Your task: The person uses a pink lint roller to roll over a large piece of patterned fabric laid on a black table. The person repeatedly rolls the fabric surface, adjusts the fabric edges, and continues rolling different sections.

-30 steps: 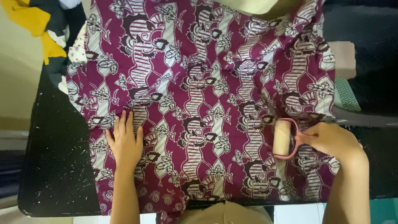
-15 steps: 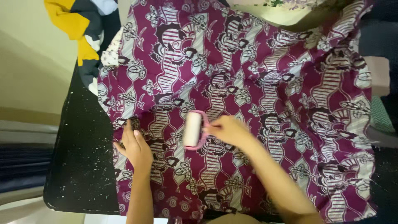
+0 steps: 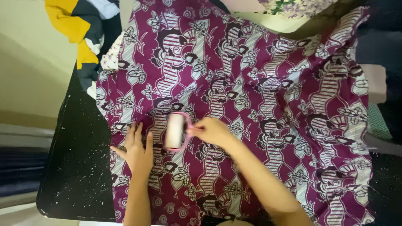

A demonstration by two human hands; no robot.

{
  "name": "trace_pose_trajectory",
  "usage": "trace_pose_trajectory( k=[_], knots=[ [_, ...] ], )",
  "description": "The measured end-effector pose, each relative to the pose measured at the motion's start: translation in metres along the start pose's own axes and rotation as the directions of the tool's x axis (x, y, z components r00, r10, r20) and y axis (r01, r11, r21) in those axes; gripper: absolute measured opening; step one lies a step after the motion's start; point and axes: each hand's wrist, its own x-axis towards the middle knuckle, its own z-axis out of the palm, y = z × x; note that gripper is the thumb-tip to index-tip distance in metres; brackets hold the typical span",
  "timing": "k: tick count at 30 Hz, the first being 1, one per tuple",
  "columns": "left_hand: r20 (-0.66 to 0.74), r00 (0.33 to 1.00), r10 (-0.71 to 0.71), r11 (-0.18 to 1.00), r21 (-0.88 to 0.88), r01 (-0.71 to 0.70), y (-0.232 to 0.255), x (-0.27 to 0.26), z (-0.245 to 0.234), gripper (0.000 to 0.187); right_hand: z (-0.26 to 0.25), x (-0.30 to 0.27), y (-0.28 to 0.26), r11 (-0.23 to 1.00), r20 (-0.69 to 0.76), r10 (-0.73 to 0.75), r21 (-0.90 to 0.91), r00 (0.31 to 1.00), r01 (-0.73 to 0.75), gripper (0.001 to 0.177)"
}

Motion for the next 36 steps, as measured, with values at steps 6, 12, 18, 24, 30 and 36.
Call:
trace_pose_trajectory(
  k=[6, 12, 18, 24, 30, 36],
  knots=[
    [0.035, 0.998, 0.055, 0.99, 0.125, -0.059, -0.001, -0.002, 0.005, 0.068, -0.076, -0.102, 0.131, 0.987, -0.016, 0.146, -0.064, 0.989, -0.147, 0.041],
    [0.039, 0.997, 0.061, 0.989, 0.131, -0.066, -0.001, -0.003, 0.009, 0.067, -0.135, -0.23, 0.21, 0.812, -0.142, 0.498, -0.27, 0.855, -0.518, 0.054],
    [0.051, 0.997, 0.051, 0.99, 0.129, -0.057, 0.0, -0.001, 0.008, 0.066, -0.142, -0.251, 0.24, 0.737, -0.156, 0.621, -0.216, 0.768, -0.64, 0.057],
    [0.028, 0.997, 0.065, 0.99, 0.12, -0.068, 0.002, -0.003, 0.007, 0.066, -0.124, -0.194, 0.203, 0.956, 0.009, 0.29, 0.047, 0.957, -0.29, 0.05],
    [0.056, 0.997, 0.052, 0.986, 0.158, -0.06, -0.002, -0.004, 0.009, 0.057, -0.078, -0.145, 0.119, 0.984, -0.29, 0.151, -0.048, 0.945, -0.172, 0.04],
    [0.116, 0.981, 0.158, 0.964, 0.198, -0.179, -0.017, 0.0, 0.02, 0.062, -0.078, -0.196, 0.092, 0.995, -0.397, 0.041, -0.065, 0.917, -0.072, 0.054]
  ],
)
